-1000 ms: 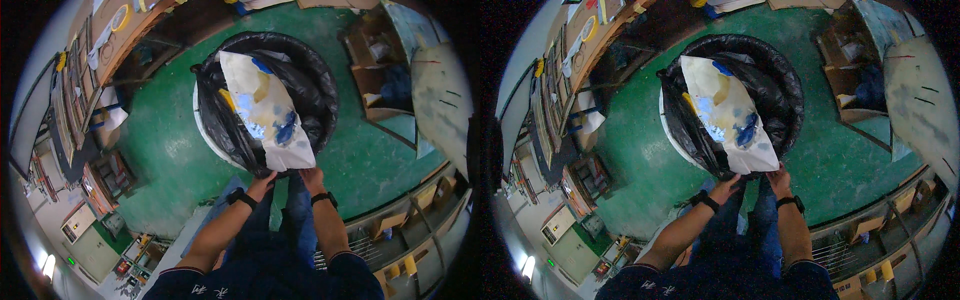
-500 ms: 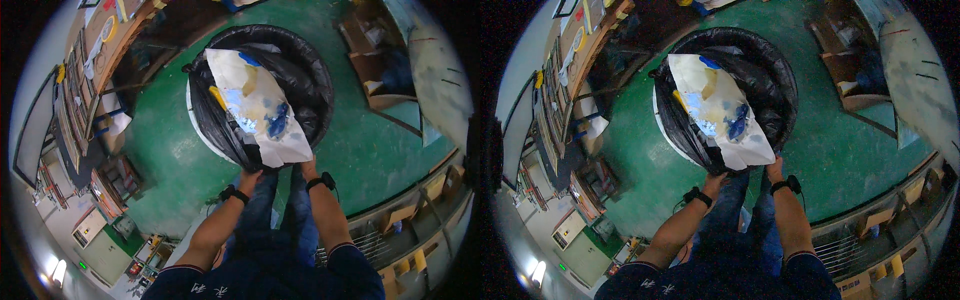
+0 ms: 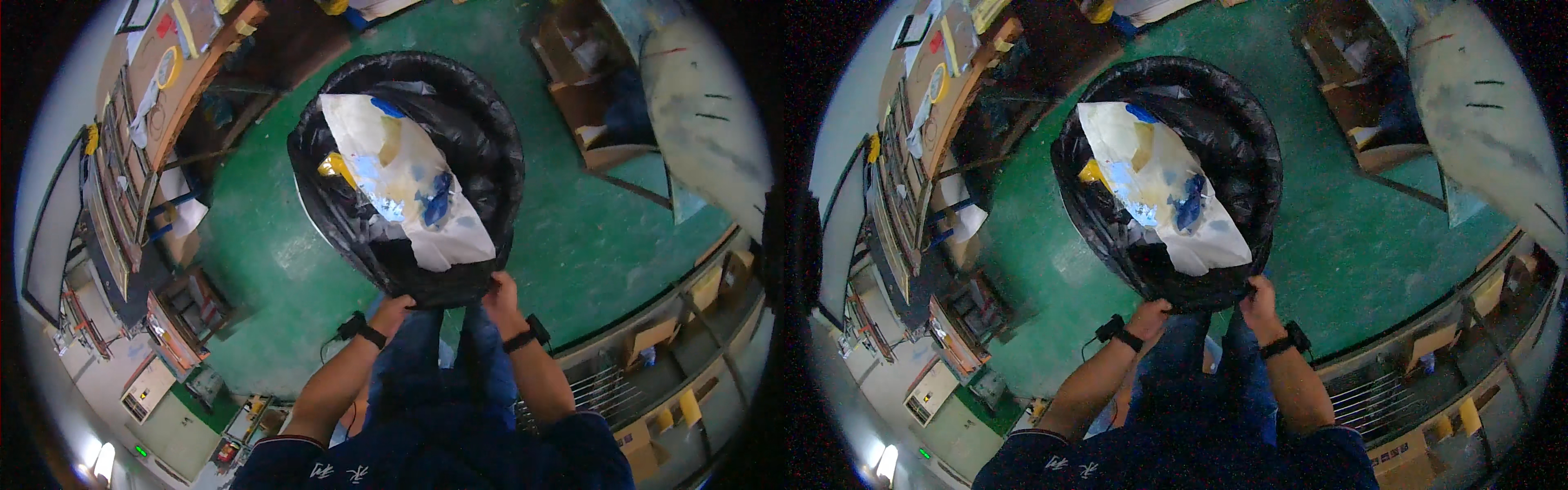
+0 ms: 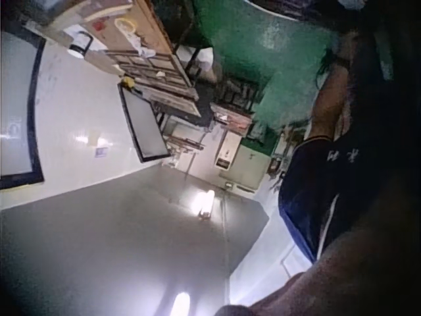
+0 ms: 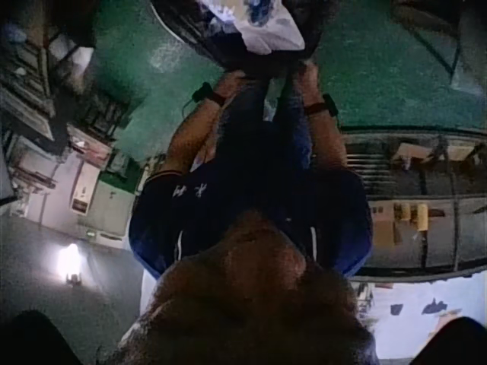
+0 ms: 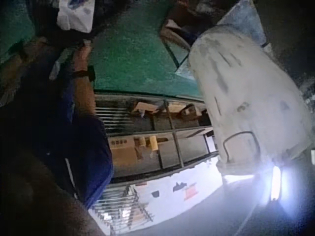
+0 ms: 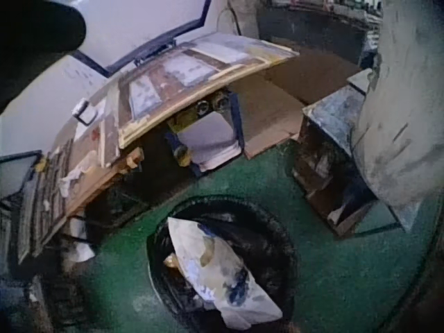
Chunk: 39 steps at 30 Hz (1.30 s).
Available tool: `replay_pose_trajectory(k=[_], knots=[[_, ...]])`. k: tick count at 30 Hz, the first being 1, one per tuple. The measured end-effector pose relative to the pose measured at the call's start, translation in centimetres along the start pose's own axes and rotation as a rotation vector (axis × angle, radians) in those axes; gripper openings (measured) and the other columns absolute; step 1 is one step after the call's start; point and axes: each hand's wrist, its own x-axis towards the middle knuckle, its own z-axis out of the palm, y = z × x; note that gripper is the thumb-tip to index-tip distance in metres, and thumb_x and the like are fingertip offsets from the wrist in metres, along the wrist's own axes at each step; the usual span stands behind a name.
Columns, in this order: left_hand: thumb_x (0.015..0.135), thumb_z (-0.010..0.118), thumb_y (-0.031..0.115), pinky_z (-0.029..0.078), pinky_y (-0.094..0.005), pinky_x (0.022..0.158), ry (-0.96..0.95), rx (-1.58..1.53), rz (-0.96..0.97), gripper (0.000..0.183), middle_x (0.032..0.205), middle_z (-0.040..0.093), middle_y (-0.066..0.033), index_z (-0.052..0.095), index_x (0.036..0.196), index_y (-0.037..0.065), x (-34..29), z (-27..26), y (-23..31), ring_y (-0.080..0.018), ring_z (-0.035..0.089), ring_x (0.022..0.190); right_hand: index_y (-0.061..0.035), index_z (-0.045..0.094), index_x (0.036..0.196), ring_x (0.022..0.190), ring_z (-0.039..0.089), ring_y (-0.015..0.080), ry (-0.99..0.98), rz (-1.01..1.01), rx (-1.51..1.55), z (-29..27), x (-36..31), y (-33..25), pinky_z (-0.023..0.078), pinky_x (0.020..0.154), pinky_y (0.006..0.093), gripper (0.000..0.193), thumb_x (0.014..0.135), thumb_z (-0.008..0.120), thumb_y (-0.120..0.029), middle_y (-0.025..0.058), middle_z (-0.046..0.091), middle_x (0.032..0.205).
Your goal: The recorder removes full trash bags from bins, ties them, and consolidates waste at a printing workstation.
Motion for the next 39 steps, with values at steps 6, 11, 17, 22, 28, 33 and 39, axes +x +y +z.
replay_pose_trajectory(k=[6, 11, 17, 22, 28, 33, 39], knots=[[0.083, 0.055, 0.012, 0.048, -0.0372, 0.082, -0.221, -0.439, 0.046, 0.023, 0.104, 0.062, -0.0053, 0.059, 0.105, 0.005, -2.1, 3.4, 5.7, -0.0205, 0.060, 0.097, -0.0020, 0.057, 0.105, 0.084, 0.063, 0.0172, -0.009, -0.377, -0.539, 12.8, -6.7, -2.2, 0.050, 0.073, 0.0318, 0.026, 0.082, 0.065, -0.010, 0.0043, 0.065, 0.092], [0.087, 0.057, 0.024, 0.046, -0.0390, 0.089, -0.219, -0.171, 0.157, 0.028, 0.104, 0.062, -0.0052, 0.057, 0.108, 0.005, -2.8, 6.4, 7.0, -0.0201, 0.059, 0.099, 0.0006, 0.054, 0.107, 0.082, 0.062, 0.0295, -0.130, -0.473, -1.692, 16.7, -7.9, -1.7, 0.049, 0.071, 0.0361, 0.029, 0.079, 0.061, -0.004, 0.0152, 0.063, 0.089], [0.083, 0.067, 0.035, 0.047, -0.0360, 0.077, -0.148, 0.112, 0.308, 0.041, 0.103, 0.063, -0.0048, 0.059, 0.106, 0.001, -4.0, 9.7, 10.8, -0.0234, 0.061, 0.091, 0.0028, 0.048, 0.107, 0.092, 0.056, 0.0425, -0.607, -0.804, -2.034, 17.0, -9.0, 0.0, 0.047, 0.077, 0.0494, 0.038, 0.071, 0.058, -0.001, 0.0250, 0.058, 0.095], [0.083, 0.067, 0.024, 0.045, -0.0348, 0.069, 0.163, 0.419, 0.491, 0.026, 0.080, 0.063, -0.0112, 0.060, 0.090, 0.000, -4.0, 6.8, 9.9, -0.0210, 0.059, 0.075, -0.0016, 0.061, 0.093, 0.087, 0.062, 0.0279, -0.690, -0.200, -1.795, 24.2, -9.2, -7.0, 0.049, 0.078, 0.0373, 0.015, 0.082, 0.062, -0.011, 0.0158, 0.063, 0.091], [0.081, 0.064, 0.020, 0.045, -0.0497, 0.061, 0.464, 0.779, 0.550, 0.024, 0.078, 0.059, -0.0249, 0.051, 0.078, 0.000, -7.1, 9.7, 10.6, -0.0459, 0.056, 0.075, -0.0028, 0.040, 0.137, 0.130, 0.034, 0.0273, 0.263, -0.074, -1.142, 29.0, 11.8, -24.9, 0.026, 0.106, 0.0415, 0.073, 0.083, 0.064, -0.046, 0.0120, 0.035, 0.144], [0.079, 0.063, 0.016, 0.045, -0.0495, 0.061, 0.634, 0.615, 0.538, 0.019, 0.077, 0.059, -0.0248, 0.052, 0.085, 0.000, -6.3, 11.0, 11.5, -0.0455, 0.057, 0.073, 0.0002, 0.048, 0.130, 0.117, 0.046, 0.0211, 0.232, -0.210, -1.449, 28.5, 18.3, -24.0, 0.035, 0.099, 0.0349, 0.058, 0.088, 0.063, -0.036, 0.0116, 0.051, 0.128], [0.077, 0.063, 0.014, 0.045, -0.0467, 0.059, 0.772, 0.514, 0.677, 0.020, 0.075, 0.060, -0.0239, 0.052, 0.089, 0.001, -5.0, 9.8, 14.4, -0.0428, 0.059, 0.069, 0.0006, 0.065, 0.098, 0.088, 0.061, 0.0165, -0.464, -0.889, -1.255, 37.4, 10.7, -18.9, 0.048, 0.083, 0.0306, 0.014, 0.088, 0.056, -0.003, 0.0084, 0.067, 0.095]])
